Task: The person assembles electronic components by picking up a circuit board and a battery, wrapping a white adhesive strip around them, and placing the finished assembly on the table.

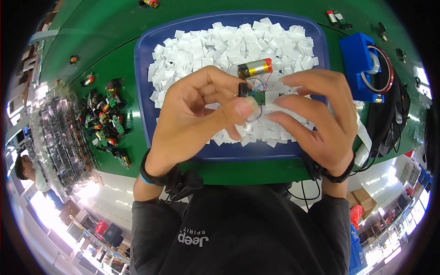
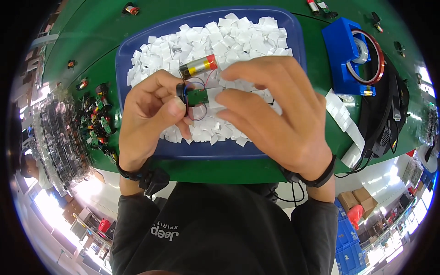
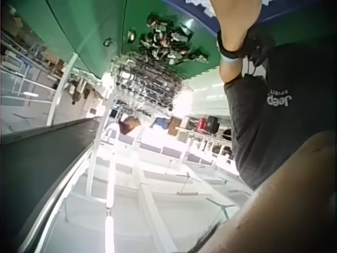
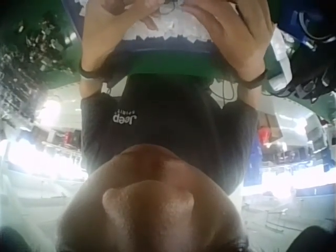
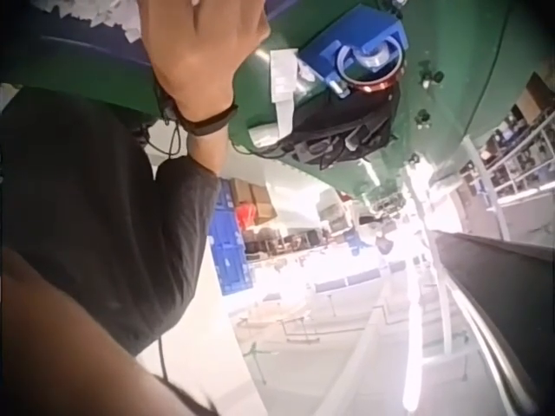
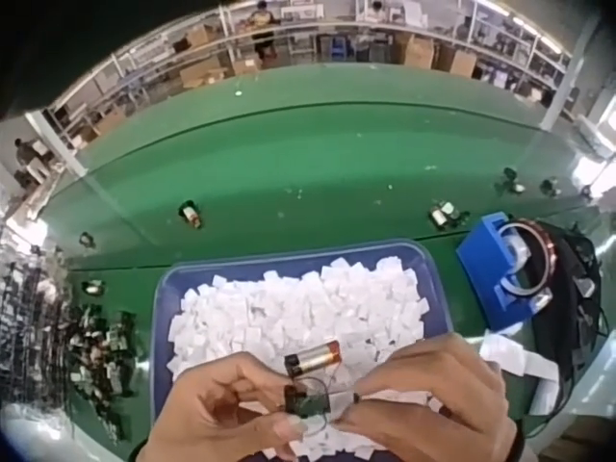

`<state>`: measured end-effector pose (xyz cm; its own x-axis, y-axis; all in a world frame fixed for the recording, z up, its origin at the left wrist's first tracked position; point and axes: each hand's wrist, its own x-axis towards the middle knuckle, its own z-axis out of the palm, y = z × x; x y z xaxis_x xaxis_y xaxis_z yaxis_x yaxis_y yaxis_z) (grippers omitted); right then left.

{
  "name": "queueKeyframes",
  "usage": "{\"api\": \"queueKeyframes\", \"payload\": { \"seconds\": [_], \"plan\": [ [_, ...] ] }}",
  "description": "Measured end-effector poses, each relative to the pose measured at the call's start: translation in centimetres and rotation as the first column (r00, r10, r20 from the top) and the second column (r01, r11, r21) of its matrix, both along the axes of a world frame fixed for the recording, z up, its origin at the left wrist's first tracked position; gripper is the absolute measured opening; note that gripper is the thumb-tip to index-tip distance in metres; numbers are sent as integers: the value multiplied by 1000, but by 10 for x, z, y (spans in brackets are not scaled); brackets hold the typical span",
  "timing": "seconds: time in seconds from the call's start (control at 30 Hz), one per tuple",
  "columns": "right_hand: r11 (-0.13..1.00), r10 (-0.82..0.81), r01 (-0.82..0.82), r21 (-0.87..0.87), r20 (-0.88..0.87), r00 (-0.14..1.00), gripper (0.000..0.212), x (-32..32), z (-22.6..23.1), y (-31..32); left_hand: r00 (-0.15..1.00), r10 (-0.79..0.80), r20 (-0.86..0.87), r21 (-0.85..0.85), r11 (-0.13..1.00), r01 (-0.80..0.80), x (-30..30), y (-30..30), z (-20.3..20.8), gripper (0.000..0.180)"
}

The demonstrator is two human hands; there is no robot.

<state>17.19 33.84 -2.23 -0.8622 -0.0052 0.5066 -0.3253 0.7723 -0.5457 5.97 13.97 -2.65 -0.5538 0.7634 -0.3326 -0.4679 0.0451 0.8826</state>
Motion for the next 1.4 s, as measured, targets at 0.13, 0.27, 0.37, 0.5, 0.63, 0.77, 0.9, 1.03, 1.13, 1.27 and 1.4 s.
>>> {"api": "queueKeyframes", "payload": {
  "seconds": [0.13, 0.27, 0.37, 0.5, 0.63, 0.77, 0.9, 1.03, 1.13, 1.27, 1.4],
  "plan": [
    [1000, -15, 15, 8, -4, 1000, 25, -1, -5, -6, 1000, 7, -26, -60, 998, -8, 5, 3, 5, 23],
    [985, -74, 85, -149, 77, 994, 23, 0, -4, -10, 987, -31, -158, -84, 996, 18, 7, 2, 5, 24],
    [896, -137, 184, -404, 141, 980, 21, 3, -2, -9, 925, -53, -377, -139, 990, 0, 10, 3, 6, 27],
    [863, -309, 394, -315, 288, 907, 22, 3, -4, 3, 939, -12, -344, -118, 993, -31, 11, 3, 6, 29],
    [797, -235, 463, -388, 508, 829, 25, 2, 8, -6, 881, -75, -467, -112, 993, 25, 11, 3, 6, 31],
    [964, -63, 97, -247, 144, 988, 31, -5, -3, -6, 817, -42, -575, -107, 994, -25, 16, 6, 3, 25],
    [948, 35, 31, -317, 200, 979, 33, 1, -5, -7, 754, -117, -646, -192, 981, -13, 15, 3, 0, 23],
    [912, 94, -14, -409, 175, 980, 33, 1, -5, -11, 814, -218, -538, -313, 949, 47, 15, 3, 11, 18],
    [933, 155, -94, -346, 152, 976, 28, 1, -3, -7, 830, -181, -528, -183, 978, 98, 10, -1, 5, 15],
    [953, 217, -200, -226, 53, 975, 25, -2, -3, -4, 993, -110, 42, 76, 991, 107, 1, -1, 2, 23],
    [954, 191, -178, -242, 29, 981, 24, -1, -8, -7, 979, -73, 191, 94, 994, 56, 5, 3, 7, 27]
  ]
}}
